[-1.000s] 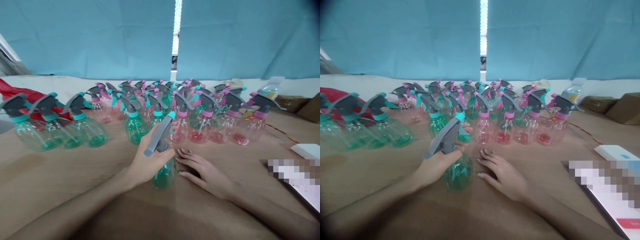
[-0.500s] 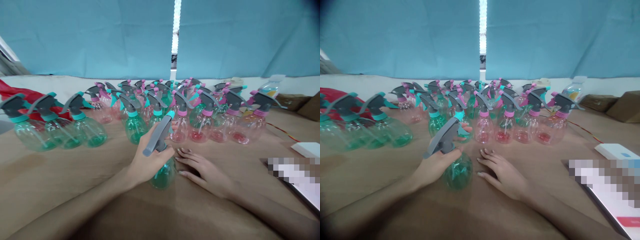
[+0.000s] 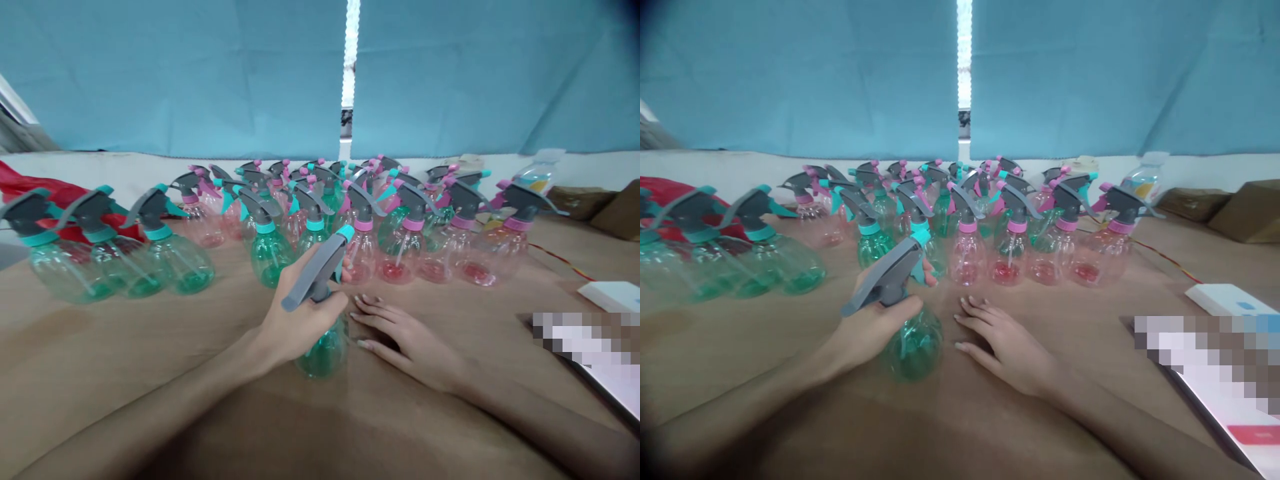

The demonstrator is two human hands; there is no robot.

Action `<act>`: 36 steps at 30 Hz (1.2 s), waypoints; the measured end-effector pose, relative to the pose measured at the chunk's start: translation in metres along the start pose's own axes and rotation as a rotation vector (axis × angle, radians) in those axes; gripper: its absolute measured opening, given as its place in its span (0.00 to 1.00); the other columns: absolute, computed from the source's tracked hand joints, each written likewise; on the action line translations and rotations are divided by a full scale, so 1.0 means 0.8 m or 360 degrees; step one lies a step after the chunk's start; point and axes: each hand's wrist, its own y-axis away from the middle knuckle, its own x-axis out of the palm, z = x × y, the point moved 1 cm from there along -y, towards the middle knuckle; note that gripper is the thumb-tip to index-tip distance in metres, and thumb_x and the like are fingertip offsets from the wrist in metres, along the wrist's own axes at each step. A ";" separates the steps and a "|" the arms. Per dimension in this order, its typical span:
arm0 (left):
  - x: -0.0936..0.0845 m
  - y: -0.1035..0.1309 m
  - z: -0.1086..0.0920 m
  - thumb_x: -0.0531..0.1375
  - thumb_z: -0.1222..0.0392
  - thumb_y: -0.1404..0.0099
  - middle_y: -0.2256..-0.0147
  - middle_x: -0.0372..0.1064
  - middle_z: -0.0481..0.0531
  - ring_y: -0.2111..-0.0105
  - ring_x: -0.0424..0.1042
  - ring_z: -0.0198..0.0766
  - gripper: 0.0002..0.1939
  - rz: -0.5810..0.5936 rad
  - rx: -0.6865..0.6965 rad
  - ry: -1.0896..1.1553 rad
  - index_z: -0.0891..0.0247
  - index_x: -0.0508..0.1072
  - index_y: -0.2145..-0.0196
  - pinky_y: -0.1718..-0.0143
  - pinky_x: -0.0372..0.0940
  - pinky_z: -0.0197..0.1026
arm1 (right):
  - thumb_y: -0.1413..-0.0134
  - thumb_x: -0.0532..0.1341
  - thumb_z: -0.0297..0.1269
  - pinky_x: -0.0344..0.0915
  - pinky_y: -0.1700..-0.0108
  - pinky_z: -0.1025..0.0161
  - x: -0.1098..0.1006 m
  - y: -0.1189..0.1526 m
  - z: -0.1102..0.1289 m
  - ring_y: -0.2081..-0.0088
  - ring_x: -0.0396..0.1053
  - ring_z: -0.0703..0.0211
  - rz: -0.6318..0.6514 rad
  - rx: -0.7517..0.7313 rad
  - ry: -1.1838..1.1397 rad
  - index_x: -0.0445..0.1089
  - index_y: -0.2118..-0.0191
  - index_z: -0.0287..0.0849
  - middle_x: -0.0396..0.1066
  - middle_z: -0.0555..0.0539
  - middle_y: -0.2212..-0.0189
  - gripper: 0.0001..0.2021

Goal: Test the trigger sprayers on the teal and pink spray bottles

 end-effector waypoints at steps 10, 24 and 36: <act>0.003 0.001 0.005 0.53 0.70 0.46 0.57 0.70 0.49 0.55 0.70 0.45 0.17 -0.0017 0.0078 0.0145 0.56 0.67 0.59 0.60 0.66 0.45 | 0.40 0.54 0.51 0.53 0.39 0.45 -0.006 0.001 0.017 0.38 0.53 0.48 -0.0033 0.0058 -0.0043 0.57 0.39 0.46 0.59 0.43 0.40 0.27; -0.061 0.061 0.027 0.61 0.55 0.40 0.49 0.67 0.50 0.56 0.72 0.42 0.23 -0.0156 -0.0137 0.0279 0.50 0.63 0.48 0.60 0.69 0.43 | 0.57 0.63 0.60 0.68 0.60 0.48 0.006 -0.060 0.143 0.54 0.70 0.41 0.0020 0.0238 -0.0319 0.57 0.43 0.43 0.71 0.39 0.53 0.39; -0.159 0.107 0.097 0.64 0.53 0.43 0.58 0.70 0.53 0.58 0.71 0.45 0.21 -0.0506 -0.0096 -0.0136 0.58 0.65 0.54 0.58 0.68 0.46 | 0.55 0.63 0.60 0.68 0.60 0.50 0.048 -0.156 0.193 0.57 0.71 0.43 0.0012 -0.0059 -0.0265 0.60 0.48 0.41 0.72 0.39 0.55 0.34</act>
